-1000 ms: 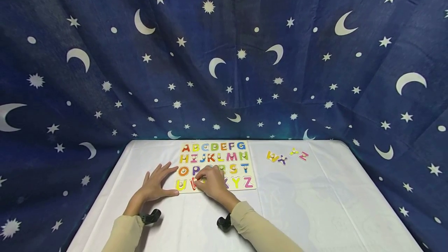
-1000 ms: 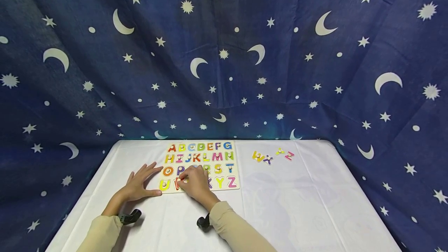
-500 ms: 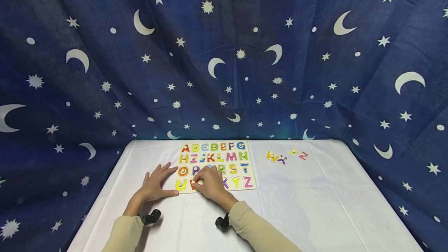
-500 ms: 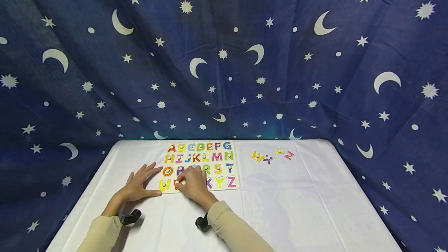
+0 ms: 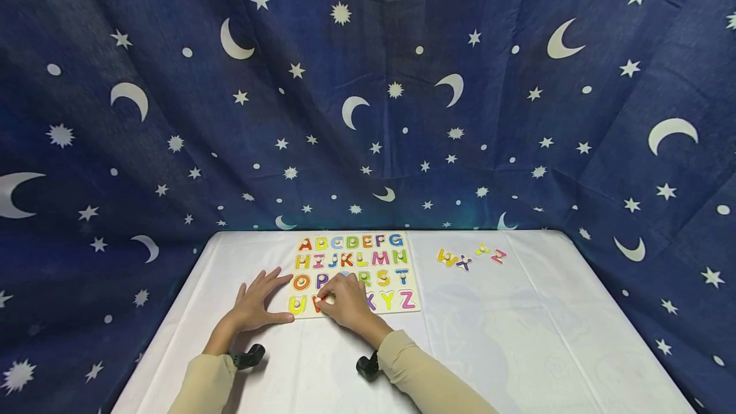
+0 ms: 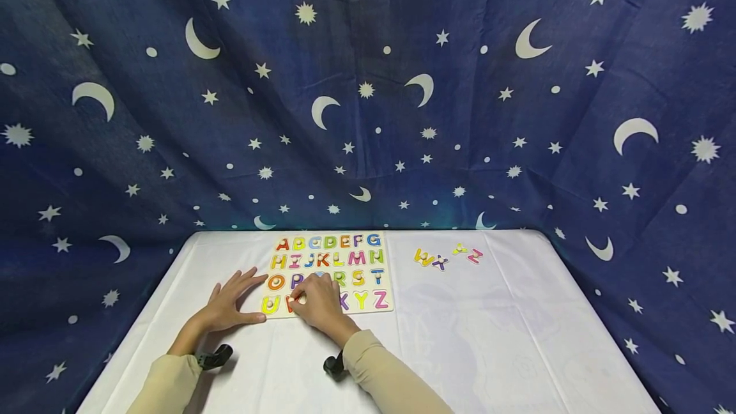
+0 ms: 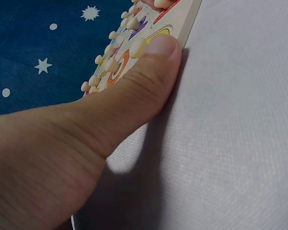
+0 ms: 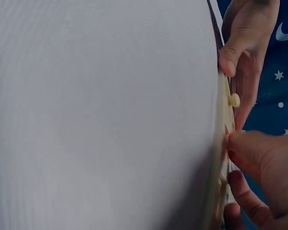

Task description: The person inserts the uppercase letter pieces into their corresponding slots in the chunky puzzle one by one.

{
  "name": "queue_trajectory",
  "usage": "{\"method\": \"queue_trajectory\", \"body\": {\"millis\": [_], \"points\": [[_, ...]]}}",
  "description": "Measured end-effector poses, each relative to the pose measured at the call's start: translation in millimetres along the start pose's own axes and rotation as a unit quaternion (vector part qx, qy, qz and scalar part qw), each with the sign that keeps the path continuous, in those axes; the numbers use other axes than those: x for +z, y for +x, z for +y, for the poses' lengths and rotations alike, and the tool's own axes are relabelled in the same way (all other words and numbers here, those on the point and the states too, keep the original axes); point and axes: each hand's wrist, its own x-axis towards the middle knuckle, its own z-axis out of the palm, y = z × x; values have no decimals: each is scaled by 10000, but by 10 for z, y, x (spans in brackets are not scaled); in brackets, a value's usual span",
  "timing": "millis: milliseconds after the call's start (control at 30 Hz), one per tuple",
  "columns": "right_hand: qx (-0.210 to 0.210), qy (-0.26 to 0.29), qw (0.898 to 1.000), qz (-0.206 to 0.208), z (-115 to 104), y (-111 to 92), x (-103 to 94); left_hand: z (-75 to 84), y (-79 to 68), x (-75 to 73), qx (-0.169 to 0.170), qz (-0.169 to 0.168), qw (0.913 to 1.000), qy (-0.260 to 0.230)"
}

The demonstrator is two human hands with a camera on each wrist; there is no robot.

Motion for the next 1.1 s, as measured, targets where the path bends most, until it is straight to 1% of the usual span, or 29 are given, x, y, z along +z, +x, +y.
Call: {"method": "queue_trajectory", "body": {"millis": [100,200,333,467,667,833,1000,1100], "points": [[-218,231,9994,-162,55,24,-100,-12,5,-6,67,71,10000,-1],[-415,364,9983,-173,159,44,-261,-23,1,7,60,132,9999,-47],[-584,342,9977,102,384,67,-499,-14,0,-2,50,173,9998,-82],[-545,300,9974,372,690,42,-711,-20,1,0,94,167,9998,-44],[-137,120,9975,688,1198,-58,-1023,-9,-1,-5,-49,42,10000,33],[277,20,9941,1051,1613,-144,-1232,6,-2,-14,-84,19,9999,70],[888,-76,9891,1174,1938,-248,-1390,20,-3,-10,-85,7,9999,62],[1131,-118,9862,1202,2082,-313,-1458,14,-2,-7,-89,3,9999,68]]}}
